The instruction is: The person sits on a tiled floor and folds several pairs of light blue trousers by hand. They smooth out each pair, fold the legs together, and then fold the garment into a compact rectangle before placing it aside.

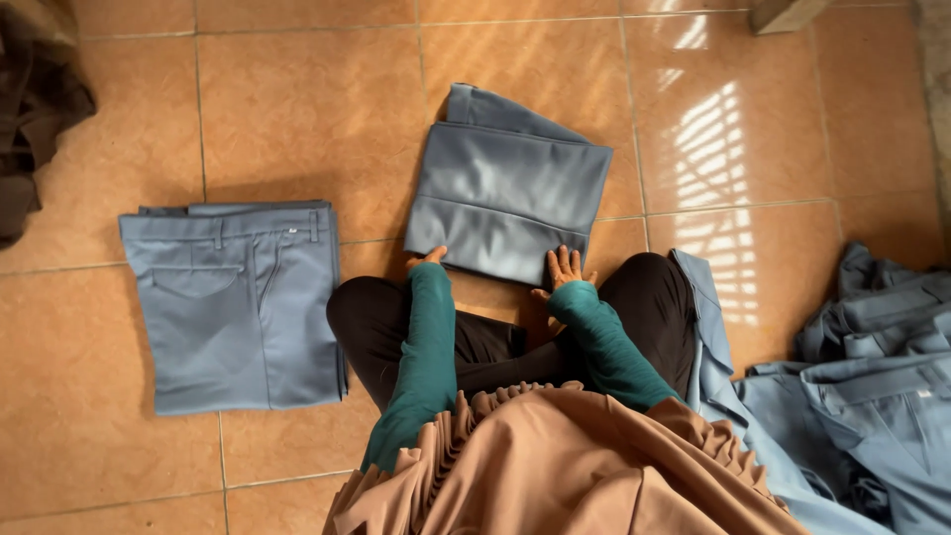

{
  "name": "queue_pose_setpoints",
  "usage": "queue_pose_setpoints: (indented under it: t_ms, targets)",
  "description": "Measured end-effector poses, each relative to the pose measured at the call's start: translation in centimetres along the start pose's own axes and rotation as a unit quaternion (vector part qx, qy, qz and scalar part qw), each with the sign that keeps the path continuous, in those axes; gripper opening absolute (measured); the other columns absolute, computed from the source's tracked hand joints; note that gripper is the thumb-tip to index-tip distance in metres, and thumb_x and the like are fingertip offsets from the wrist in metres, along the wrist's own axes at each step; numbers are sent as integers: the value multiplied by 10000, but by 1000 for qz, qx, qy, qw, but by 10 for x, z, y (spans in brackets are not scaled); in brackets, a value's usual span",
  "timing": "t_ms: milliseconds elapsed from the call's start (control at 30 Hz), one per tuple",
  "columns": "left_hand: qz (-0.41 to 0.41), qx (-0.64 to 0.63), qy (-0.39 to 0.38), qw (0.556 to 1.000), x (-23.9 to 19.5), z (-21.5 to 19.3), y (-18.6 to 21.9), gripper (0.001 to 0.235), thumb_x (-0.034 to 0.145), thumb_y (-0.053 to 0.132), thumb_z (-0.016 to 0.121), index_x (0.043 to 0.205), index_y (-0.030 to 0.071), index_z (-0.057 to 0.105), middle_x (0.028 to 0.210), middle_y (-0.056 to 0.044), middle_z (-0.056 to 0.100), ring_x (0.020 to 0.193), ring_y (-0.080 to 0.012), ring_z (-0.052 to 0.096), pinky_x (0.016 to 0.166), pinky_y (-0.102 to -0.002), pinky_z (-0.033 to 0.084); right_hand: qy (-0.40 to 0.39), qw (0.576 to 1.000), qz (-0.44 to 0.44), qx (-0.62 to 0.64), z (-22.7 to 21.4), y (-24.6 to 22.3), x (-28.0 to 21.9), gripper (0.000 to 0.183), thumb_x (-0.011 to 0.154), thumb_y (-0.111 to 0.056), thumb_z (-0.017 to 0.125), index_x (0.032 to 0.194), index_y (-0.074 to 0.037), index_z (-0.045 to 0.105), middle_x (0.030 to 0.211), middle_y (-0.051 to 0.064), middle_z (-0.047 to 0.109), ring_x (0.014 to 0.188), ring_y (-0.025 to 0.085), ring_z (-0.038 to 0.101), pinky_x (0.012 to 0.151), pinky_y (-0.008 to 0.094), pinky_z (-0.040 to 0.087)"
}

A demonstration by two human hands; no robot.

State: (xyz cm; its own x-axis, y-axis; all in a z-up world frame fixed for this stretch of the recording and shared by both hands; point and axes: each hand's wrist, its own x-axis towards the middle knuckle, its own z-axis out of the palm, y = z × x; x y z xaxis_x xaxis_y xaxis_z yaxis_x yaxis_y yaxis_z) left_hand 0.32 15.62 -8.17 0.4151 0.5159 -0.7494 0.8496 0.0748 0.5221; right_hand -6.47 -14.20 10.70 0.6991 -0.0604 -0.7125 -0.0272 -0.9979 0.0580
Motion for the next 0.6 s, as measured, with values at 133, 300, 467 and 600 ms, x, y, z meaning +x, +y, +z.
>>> queue_pose_setpoints:
  t_ms: [133,300,467,600]
  targets:
    - [-59,-373,-99,921,-76,-30,23,842,583,-6,909,1317,157,529,1160,-197,660,1080,-407,670,810,-659,611,2,1000,-8,-1,-8,-8,-18,1044,948,-655,571,1661,-261,-83,1737,91,-54,1593,327,-69,1202,722,96]
    - [-87,-552,-109,822,-94,-22,-37,716,620,-112,803,1255,102,551,1119,-198,620,1016,-417,669,838,-591,584,26,999,-23,-6,-15,-25,-38,1022,978,-415,607,1648,-264,-149,1725,150,-60,1576,379,-96,1189,733,-15]
    - [-16,-524,3,852,-204,-74,51,584,580,-60,788,1090,57,530,961,-178,550,943,-245,661,605,-396,466,75,988,-136,-14,37,-24,27,840,1022,-191,435,1659,-311,-99,1735,85,52,1589,332,41,1218,700,-43]
    - [170,-400,19,900,-283,-93,158,828,690,168,913,1382,53,473,1240,-234,546,1117,-317,595,881,-501,567,75,932,-207,289,92,-36,94,461,926,-409,546,1367,-340,427,1345,54,565,1310,273,507,1140,558,235]
